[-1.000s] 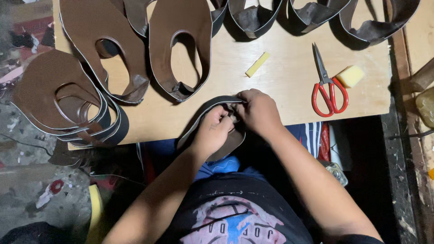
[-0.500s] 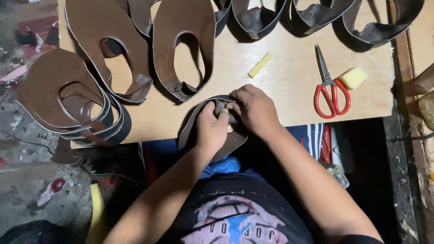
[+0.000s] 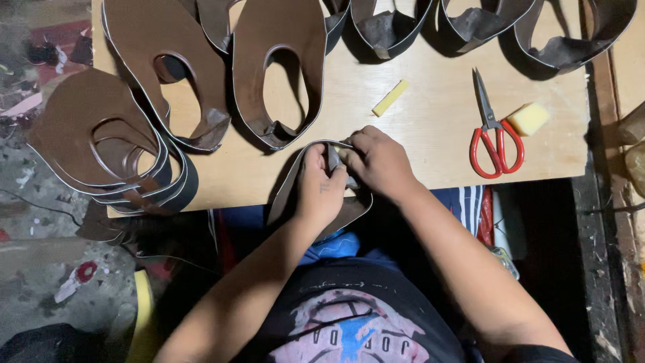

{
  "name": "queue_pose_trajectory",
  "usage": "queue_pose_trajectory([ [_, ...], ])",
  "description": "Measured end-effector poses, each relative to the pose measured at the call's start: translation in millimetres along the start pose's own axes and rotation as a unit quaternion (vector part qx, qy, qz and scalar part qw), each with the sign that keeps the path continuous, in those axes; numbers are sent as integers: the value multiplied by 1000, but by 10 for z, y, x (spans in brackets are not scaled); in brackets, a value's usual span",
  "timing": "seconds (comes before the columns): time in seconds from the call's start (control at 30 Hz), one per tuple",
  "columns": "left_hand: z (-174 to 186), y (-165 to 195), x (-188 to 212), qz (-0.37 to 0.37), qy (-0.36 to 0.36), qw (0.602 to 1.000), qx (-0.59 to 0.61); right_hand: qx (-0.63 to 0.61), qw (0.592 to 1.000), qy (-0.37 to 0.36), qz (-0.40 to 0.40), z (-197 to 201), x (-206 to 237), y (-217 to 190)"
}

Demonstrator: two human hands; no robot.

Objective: The person works at a bench covered with brown shoe upper pieces, folding and pressing the edges of an upper over a black sole piece by hand. They occasionally pick up yellow foam strips, trim them with red-handled scissors, and tuck the foam inside the upper before setting the finished piece aside and taking the next one.

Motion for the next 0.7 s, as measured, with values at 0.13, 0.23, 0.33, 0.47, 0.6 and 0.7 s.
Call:
queue_pose_trajectory([
  [0.13,-19,0,-25,-1,-4,1000,-4,-12,1000,-1,-3,10,5,11],
  [0.23,-8,-13,-3,11,-14,1000,15,8,1000,8,-15,-46,13,-26],
  [0.33,20,-25,23,31,-17,999,8,51,999,11,-13,-73,13,-64],
  [0.47,59,-48,30,22,-29,997,74,19,999,31,22,-50,18,-93],
  [0.6,96,-70,48,15,-35,998,51,37,998,35,27,-84,22,-90],
  [0.7,114,-79,76,19,-20,999,43,103,994,36,12,-149,14,-81],
])
Point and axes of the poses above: each hand's wrist, its own x-axis away from the middle knuckle, its own z-axis out of the back of the hand, y = z × x, the point moved 1 cm from there along -x, towards the middle knuckle, and after that the axes turned 4 degrees about -x, right-handed, at the moved point
